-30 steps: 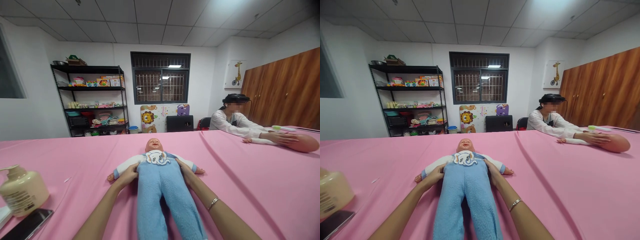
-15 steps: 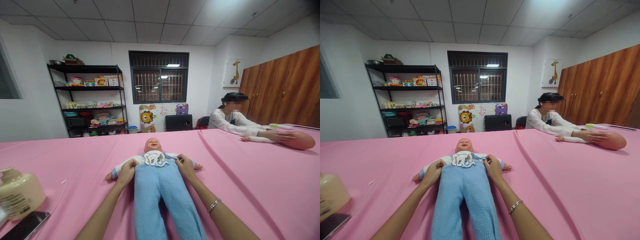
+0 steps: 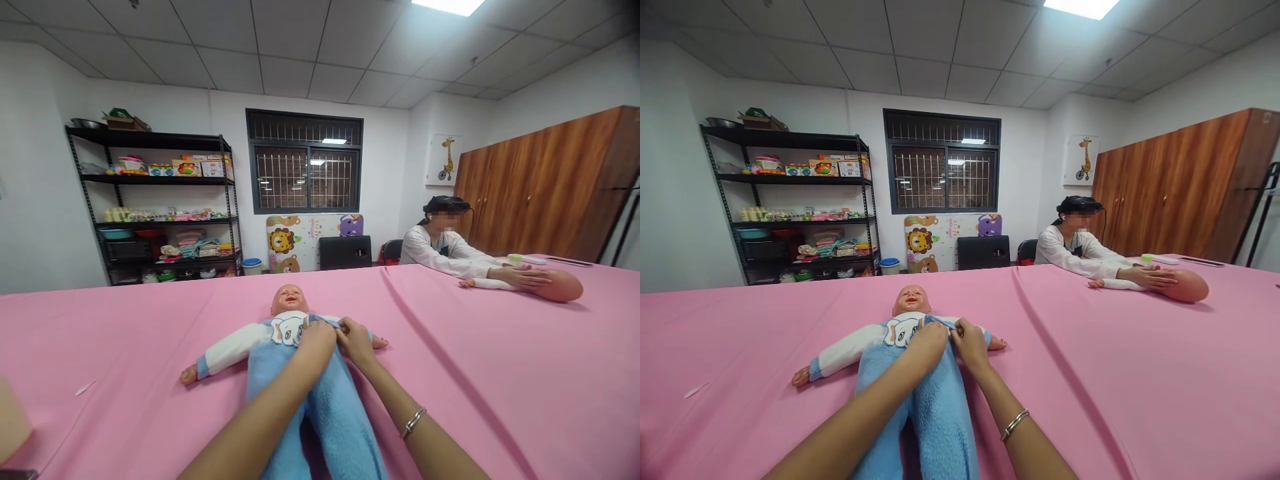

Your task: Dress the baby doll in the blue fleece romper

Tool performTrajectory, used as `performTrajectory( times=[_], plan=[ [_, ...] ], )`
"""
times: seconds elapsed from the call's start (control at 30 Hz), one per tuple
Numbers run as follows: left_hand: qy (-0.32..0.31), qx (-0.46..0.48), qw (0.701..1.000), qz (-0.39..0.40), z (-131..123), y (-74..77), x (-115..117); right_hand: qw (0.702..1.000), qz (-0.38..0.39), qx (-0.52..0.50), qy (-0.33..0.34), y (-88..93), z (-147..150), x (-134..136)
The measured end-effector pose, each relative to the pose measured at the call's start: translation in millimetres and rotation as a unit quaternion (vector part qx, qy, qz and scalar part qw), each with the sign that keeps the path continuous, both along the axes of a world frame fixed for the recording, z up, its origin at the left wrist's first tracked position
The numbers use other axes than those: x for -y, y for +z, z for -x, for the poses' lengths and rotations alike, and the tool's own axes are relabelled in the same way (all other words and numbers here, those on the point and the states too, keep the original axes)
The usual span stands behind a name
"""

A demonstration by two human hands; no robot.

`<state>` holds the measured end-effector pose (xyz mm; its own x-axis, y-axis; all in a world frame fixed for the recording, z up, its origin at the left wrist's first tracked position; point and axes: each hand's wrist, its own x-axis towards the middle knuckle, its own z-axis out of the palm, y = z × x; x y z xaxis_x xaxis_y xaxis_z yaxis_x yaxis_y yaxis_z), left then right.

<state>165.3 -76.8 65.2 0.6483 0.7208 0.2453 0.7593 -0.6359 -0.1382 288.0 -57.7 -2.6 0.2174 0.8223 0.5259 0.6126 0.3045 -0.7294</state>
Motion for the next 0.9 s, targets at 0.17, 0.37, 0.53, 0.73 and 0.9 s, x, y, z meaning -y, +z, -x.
performTrajectory(
  times=[0.17,0.37,0.53,0.73,0.9],
  plan=[
    [0.073,0.055,0.992,-0.084,4,-15.5,-14,0.977,0.051,0.204,-0.045,1.7,-8,6],
    [0.052,0.094,0.985,-0.134,15,-30.9,-12,0.933,0.157,0.273,-0.175,-8.7,-41,8],
    [-0.012,0.070,0.990,-0.123,16,-27.6,-8,0.931,0.250,0.213,-0.162,-13.8,-61,10],
    [-0.007,0.055,0.994,-0.098,18,-26.3,-6,0.983,0.057,0.015,-0.176,-8.8,-48,6],
    [0.011,0.049,0.994,-0.094,16,-27.9,-8,0.979,-0.082,-0.158,-0.102,2.7,-35,3]
  ],
)
